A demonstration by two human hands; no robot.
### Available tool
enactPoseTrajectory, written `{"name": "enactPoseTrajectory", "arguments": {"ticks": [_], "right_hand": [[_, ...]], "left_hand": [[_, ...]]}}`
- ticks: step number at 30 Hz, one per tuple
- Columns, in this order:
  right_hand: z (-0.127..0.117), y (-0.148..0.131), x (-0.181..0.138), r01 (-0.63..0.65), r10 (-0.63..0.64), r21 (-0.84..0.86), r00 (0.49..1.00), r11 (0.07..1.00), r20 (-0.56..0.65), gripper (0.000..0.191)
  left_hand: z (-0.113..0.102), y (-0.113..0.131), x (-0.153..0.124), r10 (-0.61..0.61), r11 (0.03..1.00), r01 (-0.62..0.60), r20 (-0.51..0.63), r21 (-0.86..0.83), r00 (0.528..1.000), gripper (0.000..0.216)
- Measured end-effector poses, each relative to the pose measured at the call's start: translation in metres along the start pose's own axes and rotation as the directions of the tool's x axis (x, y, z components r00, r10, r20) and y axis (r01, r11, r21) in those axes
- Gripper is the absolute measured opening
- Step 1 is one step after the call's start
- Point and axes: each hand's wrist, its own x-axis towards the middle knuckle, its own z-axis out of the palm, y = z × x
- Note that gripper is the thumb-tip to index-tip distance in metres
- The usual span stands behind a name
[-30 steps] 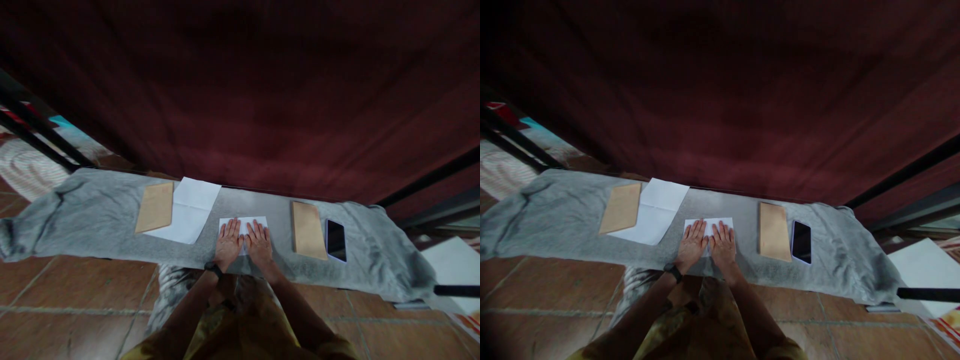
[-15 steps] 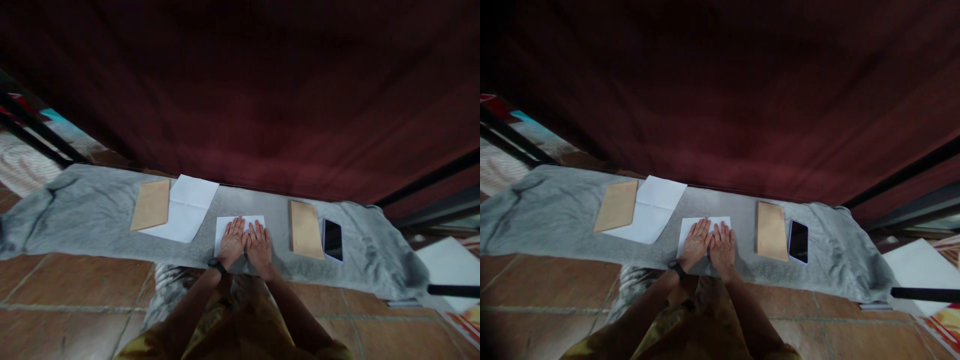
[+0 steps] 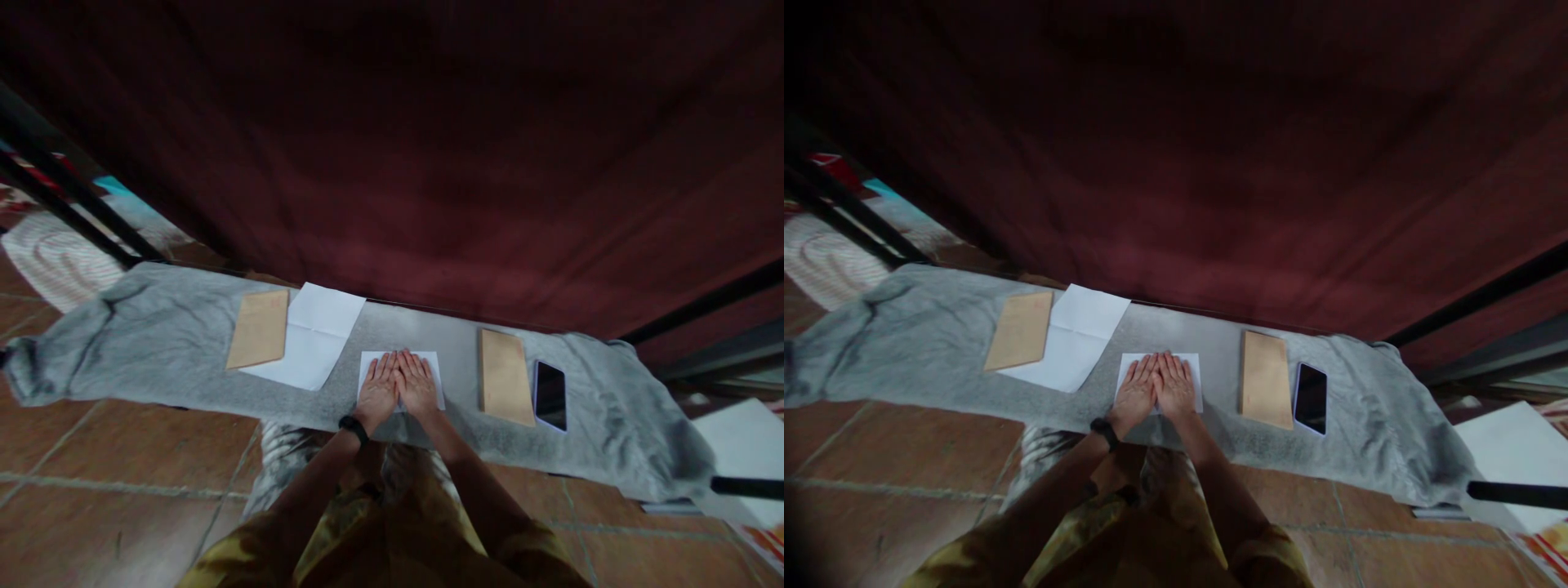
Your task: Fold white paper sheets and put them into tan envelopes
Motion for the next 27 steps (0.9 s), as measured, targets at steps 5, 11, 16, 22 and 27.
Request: {"name": "enactPoseTrajectory", "arguments": {"ticks": [5, 11, 16, 22, 27], "right_hand": [[0.000, 0.011, -0.012, -0.024, 0.023, -0.037, 0.999, 0.999, -0.036, 0.050], [-0.009, 0.023, -0.030, -0.064, 0.060, -0.066, 0.996, 0.996, -0.066, 0.052], [-0.012, 0.033, -0.047, -0.098, 0.088, -0.122, 0.992, 0.988, -0.086, 0.053], [-0.013, 0.042, -0.072, -0.129, 0.111, -0.143, 0.986, 0.981, -0.127, 0.054], [-0.017, 0.043, -0.082, -0.144, 0.125, -0.134, 0.982, 0.980, -0.141, 0.053]], "left_hand": [[-0.002, -0.004, -0.005, 0.033, 0.999, -0.033, -0.033, -0.019, 0.999, 0.056], [-0.008, -0.015, -0.019, -0.008, 1.000, 0.008, -0.054, 0.000, 0.998, 0.061], [-0.015, -0.024, -0.035, -0.078, 0.997, 0.078, -0.084, -0.008, 0.993, 0.064], [-0.017, -0.036, -0.052, -0.152, 0.988, 0.150, -0.110, -0.023, 0.982, 0.062], [-0.018, -0.022, -0.055, -0.246, 0.969, 0.249, -0.147, 0.000, 0.958, 0.060]]}}
